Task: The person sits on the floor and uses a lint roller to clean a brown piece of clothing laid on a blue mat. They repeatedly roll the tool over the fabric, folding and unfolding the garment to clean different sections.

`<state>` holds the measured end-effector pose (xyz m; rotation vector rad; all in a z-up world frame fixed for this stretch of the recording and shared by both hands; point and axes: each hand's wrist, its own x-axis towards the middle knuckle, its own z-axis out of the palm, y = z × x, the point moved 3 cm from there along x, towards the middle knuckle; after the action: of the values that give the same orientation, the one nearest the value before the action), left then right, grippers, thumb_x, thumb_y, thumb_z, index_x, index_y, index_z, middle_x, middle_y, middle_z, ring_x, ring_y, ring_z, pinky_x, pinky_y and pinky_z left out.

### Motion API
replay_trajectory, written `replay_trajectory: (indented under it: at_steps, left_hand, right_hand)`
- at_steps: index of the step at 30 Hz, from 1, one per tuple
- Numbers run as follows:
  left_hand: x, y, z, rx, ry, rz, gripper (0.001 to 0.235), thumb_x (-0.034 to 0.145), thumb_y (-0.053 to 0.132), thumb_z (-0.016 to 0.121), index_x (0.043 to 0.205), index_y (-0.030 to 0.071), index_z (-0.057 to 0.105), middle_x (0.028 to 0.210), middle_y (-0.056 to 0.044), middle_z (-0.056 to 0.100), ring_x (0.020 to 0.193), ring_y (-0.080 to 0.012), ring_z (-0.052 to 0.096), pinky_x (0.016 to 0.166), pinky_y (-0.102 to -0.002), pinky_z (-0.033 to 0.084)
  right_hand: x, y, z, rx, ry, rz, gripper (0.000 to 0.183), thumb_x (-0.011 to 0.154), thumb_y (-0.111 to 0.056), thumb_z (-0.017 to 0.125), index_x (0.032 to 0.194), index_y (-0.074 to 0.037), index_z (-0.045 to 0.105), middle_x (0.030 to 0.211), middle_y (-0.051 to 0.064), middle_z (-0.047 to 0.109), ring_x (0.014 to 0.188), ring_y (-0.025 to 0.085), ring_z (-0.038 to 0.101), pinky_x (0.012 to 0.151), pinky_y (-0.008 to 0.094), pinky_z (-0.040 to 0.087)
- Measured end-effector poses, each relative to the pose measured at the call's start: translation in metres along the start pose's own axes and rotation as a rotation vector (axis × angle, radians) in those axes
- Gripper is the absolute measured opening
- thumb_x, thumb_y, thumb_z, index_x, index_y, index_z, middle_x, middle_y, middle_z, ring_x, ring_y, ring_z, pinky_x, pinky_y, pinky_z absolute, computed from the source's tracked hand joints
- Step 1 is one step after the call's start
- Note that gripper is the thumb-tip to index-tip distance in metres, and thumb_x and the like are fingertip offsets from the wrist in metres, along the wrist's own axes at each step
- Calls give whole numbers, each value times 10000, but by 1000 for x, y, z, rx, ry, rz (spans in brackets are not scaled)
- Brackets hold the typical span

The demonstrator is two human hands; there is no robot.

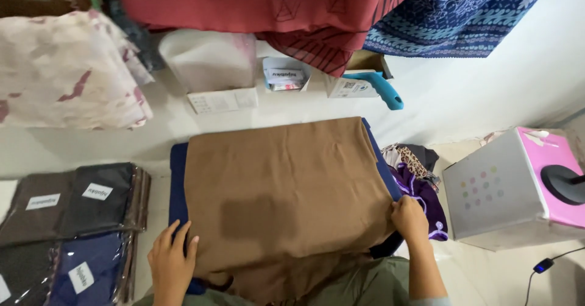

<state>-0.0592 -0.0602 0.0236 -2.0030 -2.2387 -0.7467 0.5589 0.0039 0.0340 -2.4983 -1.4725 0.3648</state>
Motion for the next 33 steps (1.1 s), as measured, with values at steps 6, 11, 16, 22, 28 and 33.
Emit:
replay_trajectory:
  at_steps: [6, 11, 16, 22, 28, 33]
  left_hand:
    - [-13, -19, 9, 22, -47, -99, 478, 904, 455, 655, 1345, 270, 662, 1219, -57, 690, 1108, -353, 645, 834, -544, 550]
    - [-35, -22, 4, -47, -107, -239, 350, 847, 579, 663, 993, 272, 747, 906, 20, 748, 894, -299, 700, 773, -493, 532]
    - [-43, -17, -11, -71, -148, -217, 332, 866, 535, 681, 755, 222, 662, 759, -51, 698, 801, -353, 687, 725, -515, 498]
    - [-43, -21, -12, -309, -293, -260, 283, 1010, 311, 557, 1046, 124, 766, 1024, -75, 755, 965, -301, 699, 837, -464, 558]
    - [-31, -29, -9, -323, -476, -358, 298, 1004, 268, 471, 1000, 161, 749, 1067, -28, 730, 1007, -261, 686, 870, -428, 528]
    - [27, 26, -32, -225, -152, -186, 278, 1016, 219, 593, 1256, 102, 670, 1194, -98, 719, 1111, -290, 674, 983, -476, 535]
  right_hand:
    - [-29, -128, -172, 320, 181, -208, 465, 1058, -436, 462, 1244, -46, 633, 1187, 198, 715, 1094, 383, 654, 931, 520, 471]
    - [26, -215, -246, 210, 516, -632, 451, 1069, -446, 615, 1278, -50, 665, 989, 118, 688, 1001, 300, 605, 846, 466, 458]
    - [56, -278, -232, -118, 198, -371, 459, 936, -415, 591, 1264, -111, 691, 1224, 265, 686, 1119, 530, 609, 887, 614, 509]
    - [20, -258, -206, 28, 439, -589, 232, 1044, -69, 398, 1228, 66, 439, 1080, 424, 590, 947, 635, 577, 734, 718, 424]
    - [-87, -174, -76, 142, 788, -1017, 378, 1134, -37, 509, 1469, 136, 534, 1389, 338, 620, 1267, 487, 601, 1087, 512, 474]
    - [-214, -216, 39, 14, -2, -849, 565, 949, -324, 597, 1501, -339, 479, 1074, 100, 581, 656, 424, 642, 522, 557, 536]
